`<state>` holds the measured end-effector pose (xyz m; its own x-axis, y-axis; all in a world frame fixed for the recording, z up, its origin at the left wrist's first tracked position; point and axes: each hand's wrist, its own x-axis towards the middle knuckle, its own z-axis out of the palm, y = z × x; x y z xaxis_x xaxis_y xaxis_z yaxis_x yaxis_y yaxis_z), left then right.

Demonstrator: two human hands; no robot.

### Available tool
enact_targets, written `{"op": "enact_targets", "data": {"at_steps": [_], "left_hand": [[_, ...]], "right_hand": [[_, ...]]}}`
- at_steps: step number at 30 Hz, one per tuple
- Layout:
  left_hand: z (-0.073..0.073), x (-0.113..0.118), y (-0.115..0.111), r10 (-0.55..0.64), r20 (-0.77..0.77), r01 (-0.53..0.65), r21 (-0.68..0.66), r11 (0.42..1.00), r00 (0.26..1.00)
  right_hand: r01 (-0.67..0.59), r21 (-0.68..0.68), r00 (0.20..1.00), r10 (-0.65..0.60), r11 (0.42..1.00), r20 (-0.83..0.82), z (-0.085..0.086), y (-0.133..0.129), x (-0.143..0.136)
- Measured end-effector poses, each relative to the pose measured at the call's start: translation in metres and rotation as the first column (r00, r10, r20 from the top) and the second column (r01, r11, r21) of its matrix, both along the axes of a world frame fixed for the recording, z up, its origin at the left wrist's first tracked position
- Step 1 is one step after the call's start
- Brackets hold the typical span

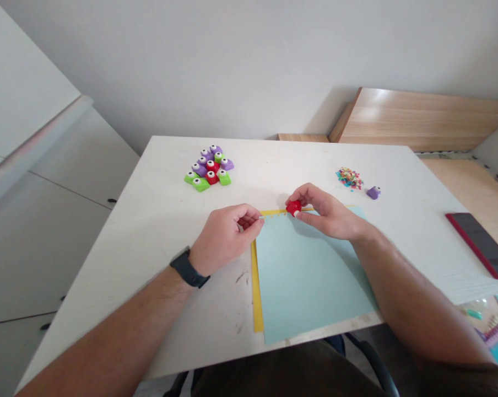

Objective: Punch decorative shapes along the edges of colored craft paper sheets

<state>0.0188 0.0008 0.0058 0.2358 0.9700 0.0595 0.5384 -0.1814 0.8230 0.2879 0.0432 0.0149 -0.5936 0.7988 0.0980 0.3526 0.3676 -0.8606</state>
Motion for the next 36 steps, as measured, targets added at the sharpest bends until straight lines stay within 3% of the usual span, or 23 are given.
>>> {"op": "enact_targets", "data": {"at_steps": [14,28,36], "left_hand": [[-0.0003,-0.0001,0.0007,-0.002,-0.002,0.002,0.004,1.000,1.000],[-0.0021,-0.0005,0.0002,-0.010,-0.003,0.010,0.022,1.000,1.000],[-0.0027,0.0000,0.0001,-0.014,0.006,0.014,0.024,1.000,1.000]], "right_hand": [[-0.053,-0.047,0.998,0.055,0.997,0.042,0.0024,0.0009,0.0017],[-0.088,0.009,0.975,0.085,0.996,0.208,0.0033,-0.0020,-0.0025],[-0.061,0.101,0.948,0.026,0.993,0.316,0.0000,0.0002,-0.0002]]}}
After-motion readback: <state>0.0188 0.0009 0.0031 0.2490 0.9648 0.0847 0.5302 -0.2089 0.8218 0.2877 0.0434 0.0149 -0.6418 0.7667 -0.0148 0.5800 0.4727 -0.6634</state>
